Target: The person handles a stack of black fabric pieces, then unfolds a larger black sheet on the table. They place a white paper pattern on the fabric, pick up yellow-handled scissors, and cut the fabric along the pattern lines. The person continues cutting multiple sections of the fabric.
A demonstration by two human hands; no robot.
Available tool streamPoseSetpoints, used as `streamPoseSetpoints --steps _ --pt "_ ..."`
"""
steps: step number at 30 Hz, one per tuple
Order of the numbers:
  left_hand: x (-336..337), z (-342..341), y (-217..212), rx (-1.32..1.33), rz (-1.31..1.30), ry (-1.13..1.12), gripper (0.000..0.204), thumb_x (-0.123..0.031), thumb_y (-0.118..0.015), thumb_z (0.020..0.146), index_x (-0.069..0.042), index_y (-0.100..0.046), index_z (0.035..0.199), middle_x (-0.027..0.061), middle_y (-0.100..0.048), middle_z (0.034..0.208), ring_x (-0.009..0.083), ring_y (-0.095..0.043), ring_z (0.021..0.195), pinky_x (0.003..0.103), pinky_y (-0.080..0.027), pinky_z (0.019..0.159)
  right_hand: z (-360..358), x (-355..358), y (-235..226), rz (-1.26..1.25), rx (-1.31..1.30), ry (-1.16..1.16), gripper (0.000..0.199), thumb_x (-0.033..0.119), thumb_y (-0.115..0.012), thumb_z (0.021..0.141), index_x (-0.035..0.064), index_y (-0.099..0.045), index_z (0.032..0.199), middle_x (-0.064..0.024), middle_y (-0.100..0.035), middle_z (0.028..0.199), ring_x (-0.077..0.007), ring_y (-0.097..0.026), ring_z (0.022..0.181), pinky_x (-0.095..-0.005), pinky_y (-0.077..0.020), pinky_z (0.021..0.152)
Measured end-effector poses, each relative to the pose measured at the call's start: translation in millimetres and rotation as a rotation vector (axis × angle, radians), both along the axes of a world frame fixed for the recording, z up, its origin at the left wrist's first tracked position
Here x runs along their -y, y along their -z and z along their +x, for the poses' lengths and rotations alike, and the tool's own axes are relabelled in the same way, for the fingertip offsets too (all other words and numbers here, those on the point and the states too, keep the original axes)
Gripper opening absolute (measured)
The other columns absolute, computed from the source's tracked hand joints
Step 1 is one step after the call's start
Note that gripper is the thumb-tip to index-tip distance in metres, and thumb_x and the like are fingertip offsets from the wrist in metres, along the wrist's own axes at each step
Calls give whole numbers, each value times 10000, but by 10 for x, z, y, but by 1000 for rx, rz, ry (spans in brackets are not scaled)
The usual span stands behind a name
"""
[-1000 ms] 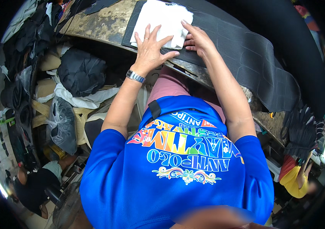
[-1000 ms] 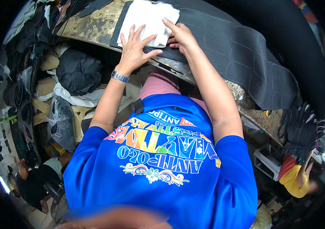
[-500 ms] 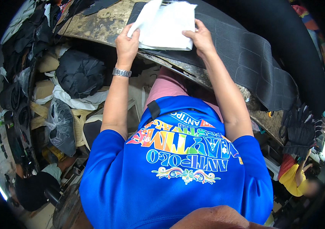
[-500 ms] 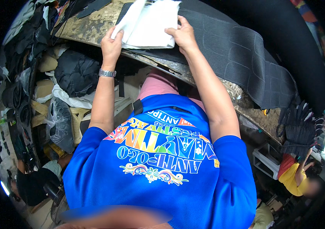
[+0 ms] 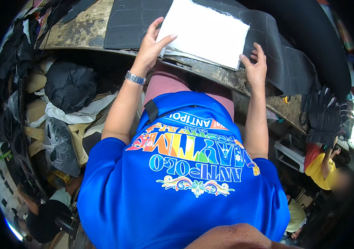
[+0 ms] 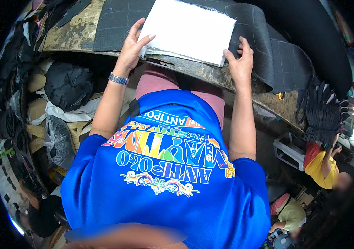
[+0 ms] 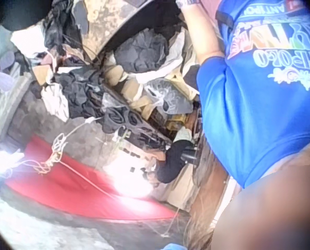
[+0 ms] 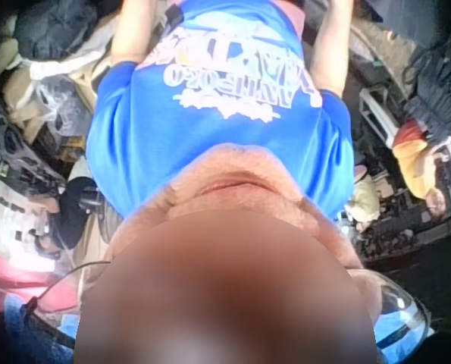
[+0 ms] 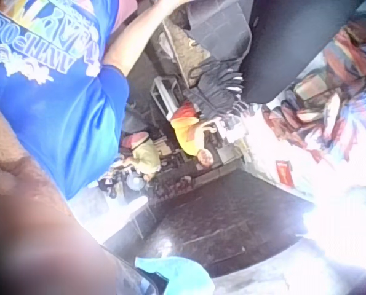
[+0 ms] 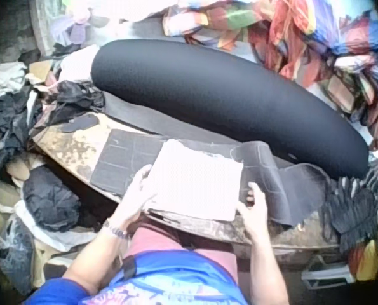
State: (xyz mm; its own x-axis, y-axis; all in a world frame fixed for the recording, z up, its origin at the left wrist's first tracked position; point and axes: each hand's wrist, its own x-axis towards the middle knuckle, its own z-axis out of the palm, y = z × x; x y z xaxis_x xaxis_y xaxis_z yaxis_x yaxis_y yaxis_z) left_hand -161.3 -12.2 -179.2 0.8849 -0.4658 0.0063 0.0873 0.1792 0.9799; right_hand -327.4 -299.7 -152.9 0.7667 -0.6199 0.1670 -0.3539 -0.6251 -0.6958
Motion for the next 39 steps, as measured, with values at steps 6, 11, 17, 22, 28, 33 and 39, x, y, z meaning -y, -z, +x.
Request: streamPoseSetpoints --steps 6,11,17,22,28,33,39 --pt "-173 -41 -84 21 118 -20 766 -107 -752 853 7 -336 1486 265 -447 1445 281 -537 1285 350 -517 989 -59 -211 145 15 -22 15 651 217 -771 805 59 -530 1388 -187 -655 1136 -241 -644 1005 -369 -530 843" --pt "-58 -222 -270 917 606 -255 532 -116 -715 866 -101 -557 1375 199 -459 1459 339 -493 1319 428 -460 1051 76 -231 90 322 91 -72 641 133 -774 796 32 -518 1375 -147 -667 1045 -172 -651 847 -313 -541 753" --pt "435 -429 -266 451 253 191 542 -182 -713 923 -47 -522 1411 155 -452 1466 255 -488 1329 385 -432 1097 288 -504 105 671 523 -217 765 -41 -737 787 49 -383 1460 -98 -640 1018 -148 -642 939 -288 -547 836" --pt "655 -369 -55 -171 128 264 585 -243 -686 944 27 -483 1421 182 -633 1258 202 -603 1161 302 -524 912 396 -783 169 955 422 -361 726 -78 -704 827 10 -362 1461 -57 -661 906 -97 -631 855 -228 -503 811" --pt "705 -388 72 -120 104 218 633 -178 -670 952 72 -391 1463 210 -621 1281 174 -612 1155 274 -510 929 447 -815 186 808 482 -152 447 32 -709 885 -41 -533 1289 -79 -666 911 -99 -639 796 -229 -523 705" --pt "790 -461 87 7 37 181 641 -111 -702 921 88 -391 1445 179 -593 1322 168 -605 1161 285 -511 965 473 -672 158 960 320 -88 275 73 -674 912 -18 -600 1161 -95 -695 1003 -119 -667 828 -252 -536 714" --pt "784 -294 90 33 221 248 377 -101 -686 922 72 -604 1248 138 -702 1108 139 -666 956 276 -542 832 386 -524 190 1091 340 -25 242 87 -638 921 9 -598 1146 -86 -680 1055 -149 -669 933 -311 -539 817"
